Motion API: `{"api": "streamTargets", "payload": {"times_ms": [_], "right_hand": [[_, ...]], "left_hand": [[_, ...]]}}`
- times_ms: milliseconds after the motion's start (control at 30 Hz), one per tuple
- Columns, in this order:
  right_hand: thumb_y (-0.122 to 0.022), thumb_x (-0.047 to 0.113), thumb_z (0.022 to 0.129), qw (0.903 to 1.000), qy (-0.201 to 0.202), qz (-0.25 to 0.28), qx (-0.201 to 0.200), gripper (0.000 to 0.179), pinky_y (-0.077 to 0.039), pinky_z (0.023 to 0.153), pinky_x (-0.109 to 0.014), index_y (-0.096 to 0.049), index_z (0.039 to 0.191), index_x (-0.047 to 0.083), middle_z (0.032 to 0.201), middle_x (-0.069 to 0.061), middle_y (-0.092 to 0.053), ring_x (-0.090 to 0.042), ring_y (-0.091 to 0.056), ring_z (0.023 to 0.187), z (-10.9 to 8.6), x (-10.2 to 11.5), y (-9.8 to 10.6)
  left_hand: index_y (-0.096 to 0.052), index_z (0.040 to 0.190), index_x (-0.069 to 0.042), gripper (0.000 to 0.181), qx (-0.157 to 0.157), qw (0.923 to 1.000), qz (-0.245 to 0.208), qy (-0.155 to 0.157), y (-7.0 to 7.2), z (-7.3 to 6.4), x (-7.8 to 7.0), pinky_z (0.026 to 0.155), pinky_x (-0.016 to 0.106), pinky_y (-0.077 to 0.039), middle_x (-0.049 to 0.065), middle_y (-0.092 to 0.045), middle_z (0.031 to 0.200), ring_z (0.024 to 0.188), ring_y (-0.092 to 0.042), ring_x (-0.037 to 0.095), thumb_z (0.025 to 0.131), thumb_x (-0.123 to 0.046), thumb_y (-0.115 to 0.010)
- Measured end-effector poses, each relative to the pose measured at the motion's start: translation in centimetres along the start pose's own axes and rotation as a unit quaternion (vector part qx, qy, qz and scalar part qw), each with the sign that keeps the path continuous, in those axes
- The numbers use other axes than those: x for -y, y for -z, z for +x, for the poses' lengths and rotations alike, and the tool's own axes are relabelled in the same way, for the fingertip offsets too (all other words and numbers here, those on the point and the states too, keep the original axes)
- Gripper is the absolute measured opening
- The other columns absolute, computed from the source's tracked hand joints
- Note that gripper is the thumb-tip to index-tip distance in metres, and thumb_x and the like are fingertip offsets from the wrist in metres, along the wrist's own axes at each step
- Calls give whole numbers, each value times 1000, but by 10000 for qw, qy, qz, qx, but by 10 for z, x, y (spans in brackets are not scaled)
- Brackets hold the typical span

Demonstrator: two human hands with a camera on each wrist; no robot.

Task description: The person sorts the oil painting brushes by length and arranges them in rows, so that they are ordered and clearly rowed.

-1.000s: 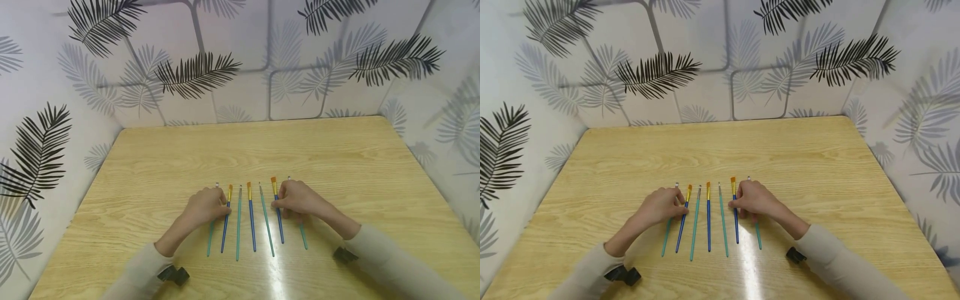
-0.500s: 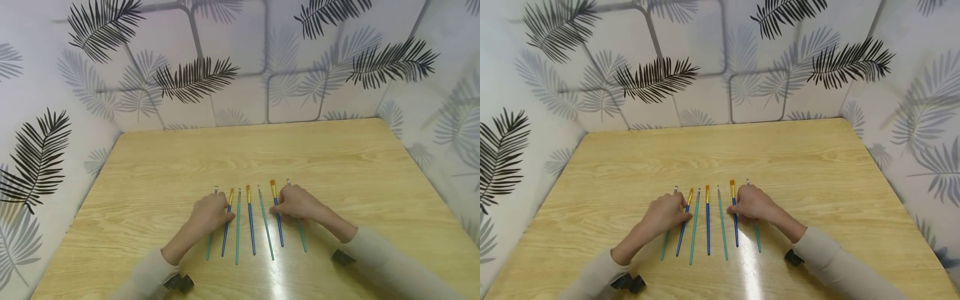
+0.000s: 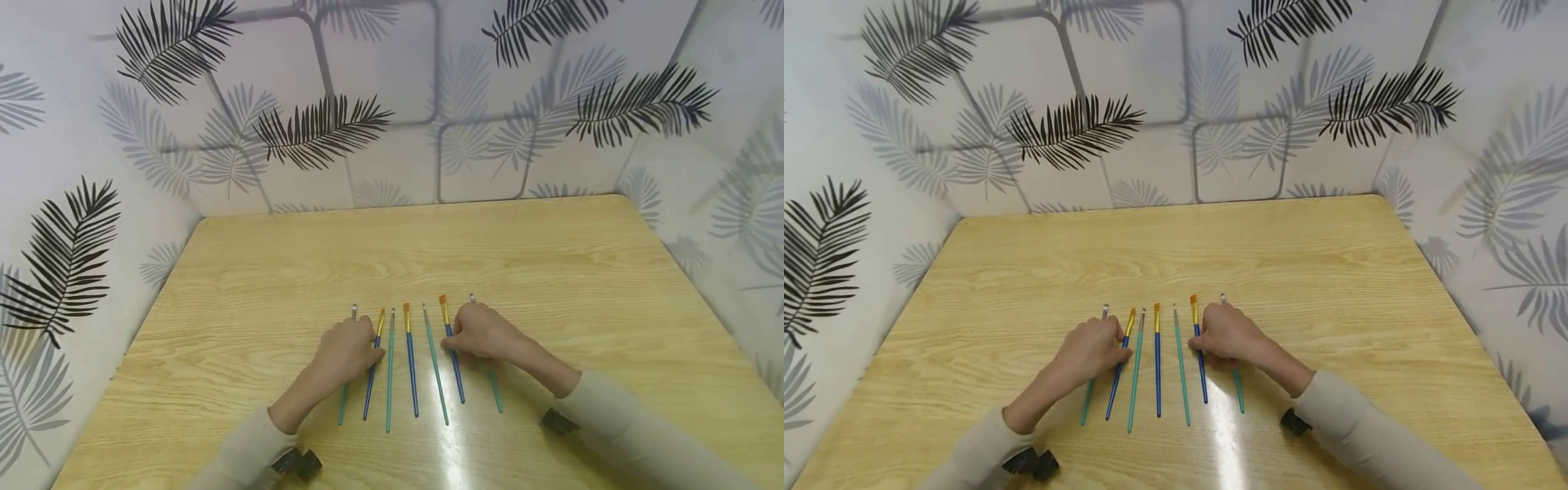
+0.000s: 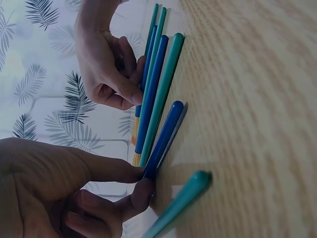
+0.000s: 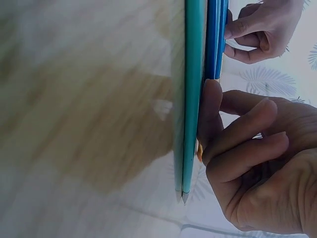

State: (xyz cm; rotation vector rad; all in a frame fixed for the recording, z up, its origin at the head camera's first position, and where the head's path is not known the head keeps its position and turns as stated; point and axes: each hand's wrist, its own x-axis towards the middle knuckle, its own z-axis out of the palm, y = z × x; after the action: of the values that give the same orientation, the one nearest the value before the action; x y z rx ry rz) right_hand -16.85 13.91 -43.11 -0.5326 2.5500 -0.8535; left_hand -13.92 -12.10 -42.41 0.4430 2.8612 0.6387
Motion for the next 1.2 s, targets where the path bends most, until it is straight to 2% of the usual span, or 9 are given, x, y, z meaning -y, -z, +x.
{"api": "streamTargets", "payload": {"times_ms": [133,333,433,533,633,933,1200], "right_hand": [[-70,13,96,10000,-54,46,22,40,-32,35,-16,-65,56,7,45,-1,-59,-6,-44,31,0,1,0],[-65,11,96,9997,-82,224,63,32,-33,35,-16,-65,64,8,50,-1,-62,-7,-46,33,-2,-2,-1],[-64,13,96,9994,-29,334,22,27,-35,35,-17,-66,70,8,51,0,-63,-7,-47,33,-4,-5,-1],[-64,13,97,9989,41,453,-74,21,-34,35,-17,-67,77,7,53,1,-65,-7,-48,33,-4,-7,1],[-63,12,97,9984,101,545,-129,17,-34,35,-17,-68,83,5,56,0,-66,-6,-47,33,-4,-9,3],[-63,12,97,9975,108,684,-164,15,-36,35,-18,-71,86,3,58,-1,-68,-7,-50,32,-5,-9,8],[-66,13,96,9960,69,872,-156,12,-36,35,-19,-70,94,2,64,-4,-72,-7,-49,32,-6,-10,14]], "left_hand": [[-51,70,-10,34,20,10000,-6,-17,0,2,0,38,18,-26,-3,-43,57,42,-37,6,92,-10,-77],[-41,61,-17,43,-115,9999,119,-10,0,1,4,39,19,-23,-4,-39,59,44,-31,5,89,-8,-72],[-47,63,-14,36,-205,9998,56,52,0,-1,6,39,20,-25,-3,-43,61,45,-33,6,88,-8,-72],[-63,75,-5,19,-299,9995,-55,51,2,-2,9,38,19,-27,-2,-47,60,44,-37,6,90,-10,-74],[-70,88,2,14,-323,9993,-183,70,3,-2,10,38,19,-27,-3,-48,57,42,-38,6,91,-11,-74],[-72,103,6,21,-219,9988,-398,171,7,1,9,38,18,-26,-6,-47,51,41,-36,5,93,-12,-73],[-70,113,7,26,-50,9970,-690,346,14,3,11,39,18,-29,-2,-59,56,41,-42,6,94,-12,-71]]}}
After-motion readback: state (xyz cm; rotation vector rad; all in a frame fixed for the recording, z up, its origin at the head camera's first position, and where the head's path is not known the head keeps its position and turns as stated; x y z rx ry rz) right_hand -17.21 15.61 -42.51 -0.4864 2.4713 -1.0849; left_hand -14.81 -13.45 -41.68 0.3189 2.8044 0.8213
